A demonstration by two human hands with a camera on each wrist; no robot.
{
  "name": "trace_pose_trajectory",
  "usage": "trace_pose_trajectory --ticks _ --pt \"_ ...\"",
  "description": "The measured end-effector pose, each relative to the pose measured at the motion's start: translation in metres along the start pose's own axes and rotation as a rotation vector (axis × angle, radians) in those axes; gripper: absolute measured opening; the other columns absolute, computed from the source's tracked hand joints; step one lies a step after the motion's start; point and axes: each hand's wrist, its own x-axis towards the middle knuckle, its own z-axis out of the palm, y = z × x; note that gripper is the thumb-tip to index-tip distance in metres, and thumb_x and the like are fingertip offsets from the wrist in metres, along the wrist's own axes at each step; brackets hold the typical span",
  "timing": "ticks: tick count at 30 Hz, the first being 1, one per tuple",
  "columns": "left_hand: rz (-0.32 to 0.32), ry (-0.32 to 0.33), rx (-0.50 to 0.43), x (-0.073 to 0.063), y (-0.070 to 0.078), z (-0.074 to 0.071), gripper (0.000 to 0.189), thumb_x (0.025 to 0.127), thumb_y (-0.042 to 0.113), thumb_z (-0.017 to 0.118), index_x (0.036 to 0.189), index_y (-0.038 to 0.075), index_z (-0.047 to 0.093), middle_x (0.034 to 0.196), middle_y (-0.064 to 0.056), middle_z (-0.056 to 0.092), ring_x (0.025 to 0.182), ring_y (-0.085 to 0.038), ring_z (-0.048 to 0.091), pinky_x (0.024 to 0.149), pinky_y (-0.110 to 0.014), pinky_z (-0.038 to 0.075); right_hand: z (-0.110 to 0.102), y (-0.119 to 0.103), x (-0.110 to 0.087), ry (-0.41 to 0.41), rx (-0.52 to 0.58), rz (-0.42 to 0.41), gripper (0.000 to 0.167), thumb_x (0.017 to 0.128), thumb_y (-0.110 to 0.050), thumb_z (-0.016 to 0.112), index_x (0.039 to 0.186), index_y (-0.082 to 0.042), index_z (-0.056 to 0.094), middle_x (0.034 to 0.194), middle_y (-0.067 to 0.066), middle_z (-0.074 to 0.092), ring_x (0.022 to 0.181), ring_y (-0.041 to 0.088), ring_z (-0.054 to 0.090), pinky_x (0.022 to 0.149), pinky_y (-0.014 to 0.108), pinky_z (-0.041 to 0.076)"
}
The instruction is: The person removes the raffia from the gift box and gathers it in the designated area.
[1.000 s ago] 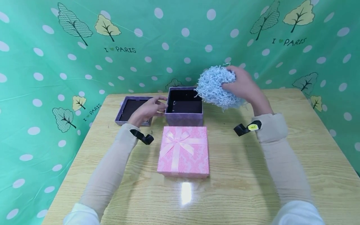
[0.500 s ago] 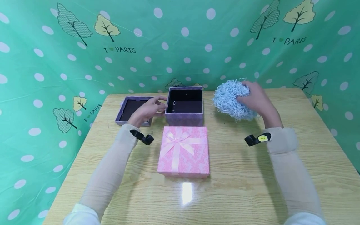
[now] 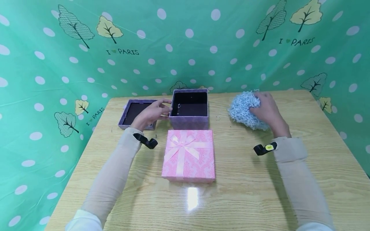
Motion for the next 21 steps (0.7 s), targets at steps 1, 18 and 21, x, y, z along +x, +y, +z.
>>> trace_pose_trajectory --ticks 1,18,21 --pt "0.001 -0.002 -0.003 0.000 0.000 0.000 0.045 0.097 0.006 0.052 0.139 0.009 0.037 0.136 -0.023 0.042 0.097 -0.025 0.052 0.105 -0.052 0.043 0.001 0.002 0.000 -0.003 -0.005 0.009 0.070 0.091 -0.012 0.060 0.149 0.001 0.023 0.146 0.040 0.015 0.128 0.060 0.021 0.102 0.073 0.023" --pt "0.012 -0.018 -0.004 -0.001 0.000 -0.001 0.045 0.098 0.006 0.051 0.140 0.007 0.036 0.139 -0.025 0.040 0.097 -0.025 0.053 0.104 -0.050 0.044 0.009 0.004 -0.003 -0.094 -0.084 0.040 0.078 0.094 -0.032 0.058 0.152 -0.004 0.014 0.151 0.037 0.003 0.128 0.061 0.020 0.100 0.074 0.024" --pt "0.014 -0.019 -0.006 -0.001 0.000 -0.001 0.046 0.097 0.006 0.051 0.140 0.006 0.035 0.139 -0.025 0.040 0.095 -0.024 0.053 0.104 -0.050 0.044 0.002 -0.002 -0.006 -0.104 -0.090 0.018 0.078 0.094 -0.037 0.057 0.152 -0.005 0.015 0.151 0.037 0.001 0.130 0.061 0.018 0.100 0.075 0.022"
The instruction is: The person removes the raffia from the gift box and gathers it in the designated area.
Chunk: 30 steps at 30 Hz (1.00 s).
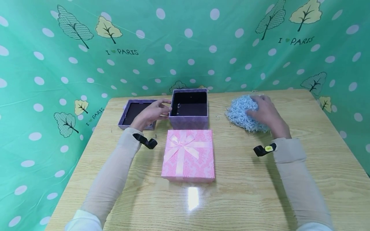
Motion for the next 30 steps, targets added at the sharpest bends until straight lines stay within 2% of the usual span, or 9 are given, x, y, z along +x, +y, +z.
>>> trace_pose_trajectory --ticks 10,14,16,19,23,30 --pt "-0.017 0.022 0.003 0.000 0.002 0.001 0.047 0.097 0.007 0.053 0.140 0.006 0.036 0.132 -0.022 0.044 0.094 -0.024 0.054 0.105 -0.051 0.043 -0.021 -0.019 -0.009 0.113 -0.021 -0.042 0.070 0.098 -0.042 0.046 0.152 -0.006 0.020 0.153 0.034 0.007 0.136 0.058 0.012 0.098 0.076 0.021" --pt "-0.017 0.047 0.039 -0.004 0.003 0.000 0.046 0.097 0.012 0.055 0.139 0.006 0.037 0.127 -0.019 0.047 0.102 -0.029 0.057 0.103 -0.050 0.044 -0.026 -0.028 -0.015 0.170 -0.005 -0.052 0.066 0.098 -0.039 0.047 0.151 -0.006 0.023 0.153 0.031 0.012 0.138 0.054 0.013 0.101 0.075 0.021" --pt "-0.017 0.057 0.073 -0.007 0.004 -0.002 0.046 0.097 0.016 0.055 0.138 0.007 0.037 0.128 -0.018 0.048 0.110 -0.033 0.056 0.103 -0.049 0.045 -0.026 -0.033 -0.018 0.198 0.009 -0.062 0.064 0.098 -0.038 0.047 0.150 -0.008 0.026 0.154 0.028 0.015 0.137 0.053 0.016 0.100 0.074 0.023" --pt "-0.012 0.061 0.121 -0.012 0.005 -0.003 0.045 0.098 0.020 0.054 0.138 0.007 0.038 0.130 -0.019 0.048 0.118 -0.039 0.053 0.103 -0.049 0.045 -0.026 -0.044 -0.023 0.252 0.038 -0.105 0.058 0.098 -0.033 0.051 0.148 -0.008 0.033 0.150 0.026 0.026 0.130 0.051 0.030 0.097 0.070 0.032" --pt "0.009 0.060 0.186 -0.019 0.006 -0.004 0.043 0.099 0.023 0.052 0.137 0.006 0.040 0.131 -0.020 0.049 0.117 -0.039 0.053 0.101 -0.048 0.047 -0.022 -0.058 -0.031 0.294 0.106 -0.185 0.052 0.097 -0.026 0.053 0.143 -0.005 0.040 0.141 0.025 0.038 0.120 0.047 0.042 0.093 0.063 0.040" --pt "0.043 0.043 0.252 -0.038 0.007 -0.004 0.029 0.099 0.021 0.050 0.124 0.005 0.048 0.124 -0.020 0.052 0.111 -0.035 0.056 0.096 -0.045 0.052 -0.011 -0.078 -0.045 0.245 0.193 -0.243 0.049 0.096 -0.024 0.057 0.139 -0.003 0.045 0.135 0.022 0.047 0.119 0.040 0.048 0.095 0.058 0.043"
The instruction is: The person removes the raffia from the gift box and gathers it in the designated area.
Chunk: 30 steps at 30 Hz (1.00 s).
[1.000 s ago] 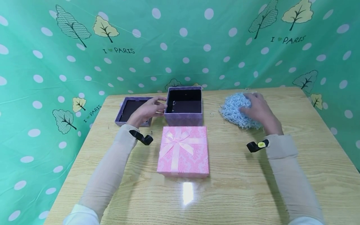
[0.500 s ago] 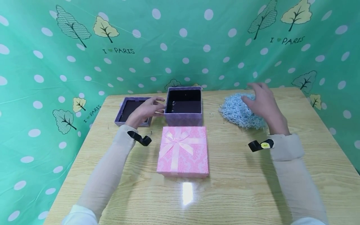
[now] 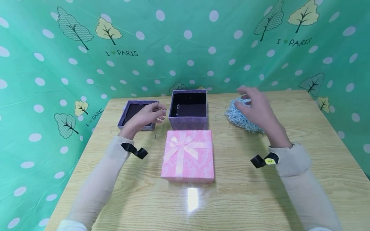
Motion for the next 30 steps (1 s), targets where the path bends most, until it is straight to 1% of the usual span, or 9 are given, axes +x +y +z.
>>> trace_pose_trajectory --ticks 2,7,10,14,17,20,23,26,30 --pt "0.016 -0.008 0.024 -0.006 0.000 0.001 0.027 0.099 0.021 0.050 0.121 0.005 0.049 0.120 -0.018 0.053 0.109 -0.034 0.057 0.094 -0.044 0.053 0.004 -0.004 -0.003 -0.026 0.018 -0.009 0.048 0.096 -0.024 0.058 0.137 -0.004 0.046 0.133 0.020 0.050 0.118 0.038 0.050 0.096 0.056 0.045" --pt "0.053 -0.044 0.065 -0.017 -0.003 0.008 0.026 0.098 0.020 0.052 0.120 0.004 0.051 0.115 -0.020 0.054 0.103 -0.033 0.060 0.090 -0.040 0.055 0.018 -0.011 -0.013 -0.102 0.058 -0.011 0.044 0.095 -0.024 0.059 0.134 -0.005 0.050 0.130 0.015 0.053 0.115 0.033 0.053 0.095 0.051 0.047" --pt "0.057 -0.075 0.076 -0.025 -0.004 0.012 0.026 0.098 0.019 0.053 0.119 0.003 0.053 0.114 -0.021 0.055 0.103 -0.035 0.059 0.089 -0.039 0.056 0.027 -0.013 -0.021 -0.139 0.070 -0.002 0.043 0.095 -0.024 0.060 0.134 -0.007 0.050 0.129 0.012 0.055 0.113 0.030 0.055 0.094 0.050 0.048" --pt "0.052 -0.099 0.092 -0.034 -0.009 0.016 0.025 0.098 0.019 0.053 0.117 0.004 0.053 0.112 -0.021 0.055 0.103 -0.038 0.059 0.090 -0.043 0.055 0.038 -0.013 -0.029 -0.192 0.100 0.004 0.044 0.096 -0.025 0.059 0.135 -0.007 0.049 0.128 0.012 0.056 0.112 0.028 0.056 0.094 0.048 0.049" --pt "0.046 -0.115 0.075 -0.038 -0.016 0.018 0.025 0.098 0.019 0.053 0.116 0.003 0.052 0.110 -0.021 0.055 0.103 -0.040 0.059 0.089 -0.043 0.055 0.047 -0.011 -0.035 -0.247 0.143 0.009 0.045 0.096 -0.023 0.058 0.136 -0.005 0.047 0.128 0.015 0.055 0.112 0.029 0.056 0.094 0.049 0.049" --pt "0.036 -0.142 0.037 -0.041 -0.024 0.022 0.026 0.098 0.020 0.053 0.115 0.001 0.051 0.110 -0.021 0.054 0.103 -0.039 0.059 0.087 -0.041 0.056 0.055 -0.007 -0.040 -0.302 0.185 0.026 0.044 0.097 -0.020 0.057 0.137 -0.005 0.046 0.127 0.015 0.056 0.113 0.031 0.056 0.093 0.048 0.049" --pt "0.019 -0.169 -0.004 -0.045 -0.032 0.027 0.026 0.099 0.019 0.052 0.117 0.000 0.050 0.109 -0.020 0.055 0.099 -0.032 0.062 0.087 -0.040 0.057 0.063 -0.003 -0.045 -0.353 0.228 0.037 0.045 0.097 -0.020 0.058 0.137 -0.005 0.045 0.125 0.017 0.056 0.114 0.032 0.056 0.090 0.044 0.051" --pt "0.002 -0.188 -0.040 -0.051 -0.038 0.031 0.029 0.100 0.020 0.051 0.121 0.001 0.048 0.107 -0.018 0.057 0.096 -0.024 0.063 0.087 -0.041 0.057 0.070 -0.002 -0.051 -0.395 0.264 0.045 0.046 0.096 -0.022 0.059 0.137 -0.004 0.045 0.125 0.017 0.057 0.113 0.033 0.057 0.087 0.038 0.052" --pt "-0.027 -0.221 -0.116 -0.058 -0.040 0.037 0.036 0.101 0.024 0.049 0.126 0.000 0.043 0.109 -0.017 0.057 0.095 -0.021 0.061 0.090 -0.044 0.055 0.078 0.001 -0.059 -0.455 0.341 0.087 0.052 0.096 -0.025 0.059 0.139 -0.001 0.041 0.125 0.018 0.054 0.111 0.032 0.055 0.084 0.035 0.055"
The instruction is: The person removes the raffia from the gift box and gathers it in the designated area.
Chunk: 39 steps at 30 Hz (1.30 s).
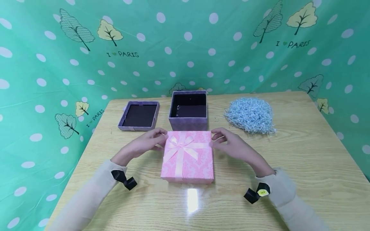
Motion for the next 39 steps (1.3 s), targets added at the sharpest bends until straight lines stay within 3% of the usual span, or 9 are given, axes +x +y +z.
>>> trace_pose_trajectory --ticks 7,14,20,39 --pt "-0.036 -0.046 -0.124 -0.005 -0.012 0.006 0.037 0.101 0.027 0.047 0.124 -0.002 0.042 0.107 -0.015 0.055 0.091 -0.020 0.060 0.085 -0.039 0.057 0.009 0.003 -0.006 -0.082 0.253 0.116 0.061 0.096 -0.026 0.059 0.143 0.000 0.029 0.120 0.026 0.050 0.098 0.029 0.065 0.085 0.044 0.057" --pt "-0.084 -0.134 -0.206 -0.010 -0.017 0.006 0.035 0.098 0.023 0.053 0.121 -0.001 0.040 0.104 -0.014 0.055 0.090 -0.021 0.062 0.088 -0.041 0.056 0.012 0.002 -0.011 -0.139 0.384 0.192 0.065 0.096 -0.025 0.058 0.144 0.002 0.024 0.115 0.021 0.051 0.098 0.031 0.065 0.087 0.047 0.055" --pt "-0.076 -0.180 -0.219 -0.014 -0.014 0.006 0.040 0.095 0.020 0.058 0.122 -0.001 0.036 0.103 -0.012 0.055 0.089 -0.020 0.062 0.087 -0.040 0.057 0.014 0.002 -0.012 -0.149 0.404 0.200 0.065 0.096 -0.024 0.058 0.144 0.003 0.023 0.117 0.022 0.049 0.100 0.035 0.063 0.084 0.045 0.057" --pt "-0.072 -0.178 -0.195 -0.013 -0.005 0.004 0.037 0.096 0.019 0.057 0.120 0.001 0.035 0.101 -0.012 0.056 0.087 -0.022 0.063 0.086 -0.042 0.057 0.011 0.000 -0.012 -0.117 0.418 0.180 0.063 0.096 -0.022 0.059 0.143 0.003 0.026 0.116 0.021 0.049 0.097 0.032 0.064 0.082 0.044 0.058"
